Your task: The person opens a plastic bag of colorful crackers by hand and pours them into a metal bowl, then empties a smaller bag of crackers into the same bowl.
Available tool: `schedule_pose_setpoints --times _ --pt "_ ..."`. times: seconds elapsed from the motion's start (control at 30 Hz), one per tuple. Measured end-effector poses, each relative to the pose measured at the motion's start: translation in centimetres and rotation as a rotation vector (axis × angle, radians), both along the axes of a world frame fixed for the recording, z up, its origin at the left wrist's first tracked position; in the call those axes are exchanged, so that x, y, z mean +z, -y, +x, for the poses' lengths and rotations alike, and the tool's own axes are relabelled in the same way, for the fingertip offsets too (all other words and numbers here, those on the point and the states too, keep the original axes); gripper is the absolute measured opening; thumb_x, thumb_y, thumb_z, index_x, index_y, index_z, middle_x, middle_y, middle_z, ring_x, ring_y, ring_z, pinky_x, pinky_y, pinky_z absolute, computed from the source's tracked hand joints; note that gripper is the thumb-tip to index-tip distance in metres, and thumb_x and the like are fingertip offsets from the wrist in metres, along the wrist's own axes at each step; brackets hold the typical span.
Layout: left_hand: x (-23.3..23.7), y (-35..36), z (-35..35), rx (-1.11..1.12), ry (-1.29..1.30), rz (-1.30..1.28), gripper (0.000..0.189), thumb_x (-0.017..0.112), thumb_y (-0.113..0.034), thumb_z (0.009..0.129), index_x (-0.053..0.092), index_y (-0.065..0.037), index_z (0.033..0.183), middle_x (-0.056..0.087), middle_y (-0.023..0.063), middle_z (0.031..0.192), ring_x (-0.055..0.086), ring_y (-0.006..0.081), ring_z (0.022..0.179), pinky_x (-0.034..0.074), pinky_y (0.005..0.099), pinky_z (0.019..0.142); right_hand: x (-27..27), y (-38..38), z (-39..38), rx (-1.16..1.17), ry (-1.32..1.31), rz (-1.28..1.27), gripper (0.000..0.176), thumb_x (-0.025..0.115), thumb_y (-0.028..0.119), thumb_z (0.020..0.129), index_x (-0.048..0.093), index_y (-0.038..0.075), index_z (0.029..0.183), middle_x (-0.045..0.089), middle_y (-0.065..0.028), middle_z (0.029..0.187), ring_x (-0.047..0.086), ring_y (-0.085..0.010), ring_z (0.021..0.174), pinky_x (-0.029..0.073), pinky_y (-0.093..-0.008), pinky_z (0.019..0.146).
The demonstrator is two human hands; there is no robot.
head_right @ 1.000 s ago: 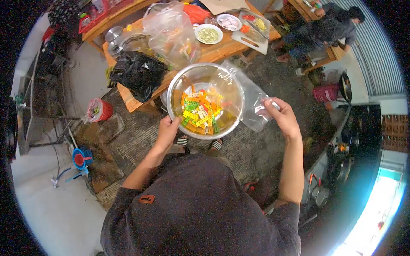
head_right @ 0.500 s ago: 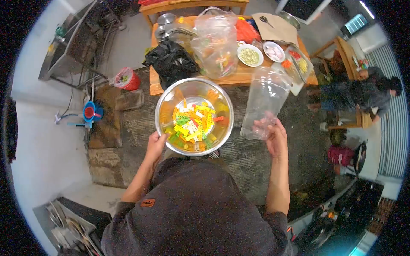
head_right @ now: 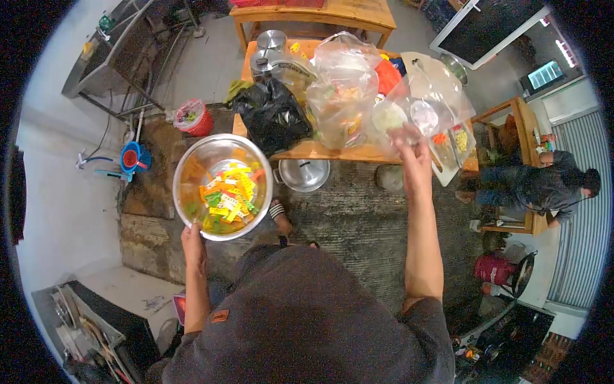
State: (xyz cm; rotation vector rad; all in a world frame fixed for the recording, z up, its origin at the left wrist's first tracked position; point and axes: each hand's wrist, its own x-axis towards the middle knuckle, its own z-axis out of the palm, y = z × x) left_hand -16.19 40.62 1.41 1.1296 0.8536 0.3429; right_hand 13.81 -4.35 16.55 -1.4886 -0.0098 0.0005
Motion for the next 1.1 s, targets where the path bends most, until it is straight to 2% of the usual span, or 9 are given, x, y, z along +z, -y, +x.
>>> schedule_pose_setpoints --times 0.07,0.27,0.43,0.57,0.63,0.67,0.9,1.0,1.1 --pt "-0.1 -1.7 1.5 0.016 -0.014 0.023 0.026 0.055 -0.006 0.095 0.063 0.007 0.116 0.07 0.0097 0.108 0.066 0.0153 0.092 0.051 0.0289 0.082 0.7 -0.9 4.1 0.001 0.132 -0.283 0.051 0.068 0.012 0.094 0.048 0.002 0.14 0.062 -0.0109 0.128 0.06 -0.0189 0.119 0.048 -0.0326 0.096" --pt "-0.6 -6.3 6.1 0.042 -0.099 0.025 0.028 0.057 -0.01 0.094 0.062 0.008 0.114 0.07 0.0107 0.106 0.066 0.015 0.089 0.05 0.0292 0.079 0.0 -5.2 14.5 0.039 0.25 -0.345 0.047 0.068 0.008 0.093 0.051 0.003 0.136 0.062 -0.0105 0.126 0.063 -0.0153 0.105 0.053 -0.0275 0.088" --pt "-2.2 -8.6 8.5 0.045 -0.095 0.013 0.027 0.057 -0.01 0.094 0.062 0.008 0.115 0.07 0.0102 0.105 0.066 0.0148 0.088 0.05 0.0286 0.079 -2.9 -8.2 19.5 0.092 0.217 -0.372 0.046 0.067 0.002 0.091 0.053 0.006 0.135 0.064 -0.0085 0.12 0.062 -0.0142 0.106 0.053 -0.0286 0.09" --pt "-2.8 -9.0 9.6 0.007 -0.09 0.044 0.024 0.057 -0.01 0.097 0.062 0.006 0.114 0.07 0.0083 0.105 0.065 0.0141 0.089 0.05 0.0281 0.079 -4.8 -9.0 21.9 0.173 0.27 -0.691 0.037 0.069 0.007 0.088 0.054 0.011 0.12 0.067 -0.0029 0.112 0.061 -0.0119 0.089 0.051 -0.0294 0.078" --pt "-3.1 -8.3 10.1 0.075 -0.047 0.06 0.023 0.057 -0.01 0.097 0.063 0.004 0.114 0.069 0.0075 0.106 0.064 0.0137 0.09 0.049 0.0282 0.08 -6.6 -9.0 23.3 0.362 0.214 -0.683 0.038 0.069 0.009 0.087 0.053 0.011 0.122 0.068 -0.0065 0.11 0.064 -0.0171 0.09 0.052 -0.0326 0.08" --pt "-3.2 -8.0 10.1 0.081 -0.055 0.055 0.023 0.057 -0.01 0.097 0.063 0.004 0.114 0.069 0.0075 0.106 0.064 0.0137 0.09 0.049 0.0282 0.08 -6.9 -8.1 23.8 0.411 0.163 -0.845 0.04 0.067 0.009 0.086 0.054 0.009 0.123 0.068 -0.0091 0.11 0.067 -0.0225 0.094 0.054 -0.0345 0.083" --pt "-2.5 -5.2 11.0 0.202 -0.056 -0.048 0.026 0.055 -0.008 0.095 0.061 0.004 0.117 0.067 0.008 0.111 0.064 0.0154 0.096 0.051 0.0312 0.083 -3.2 -5.0 24.5 0.756 0.121 -1.171 0.042 0.065 0.012 0.086 0.057 0.007 0.127 0.066 -0.0165 0.121 0.066 -0.0317 0.103 0.052 -0.039 0.093" --pt "-2.9 -4.8 11.1 0.21 -0.043 -0.054 0.027 0.054 -0.007 0.094 0.06 0.004 0.118 0.067 0.0078 0.112 0.065 0.0165 0.097 0.051 0.032 0.084 -6.5 -2.8 26.5 0.706 0.357 -1.179 0.043 0.067 0.013 0.085 0.058 0.006 0.127 0.065 -0.0185 0.122 0.065 -0.0361 0.106 0.051 -0.04 0.095" --pt "-3.4 -4.6 11.0 0.217 -0.043 -0.04 0.028 0.054 -0.007 0.094 0.059 0.004 0.119 0.066 0.0082 0.113 0.065 0.0174 0.098 0.052 0.0322 0.085 -5.4 -5.8 25.9 0.642 0.271 -1.039 0.042 0.068 0.016 0.085 0.06 0.006 0.126 0.067 -0.0185 0.118 0.064 -0.0361 0.106 0.051 -0.041 0.093"
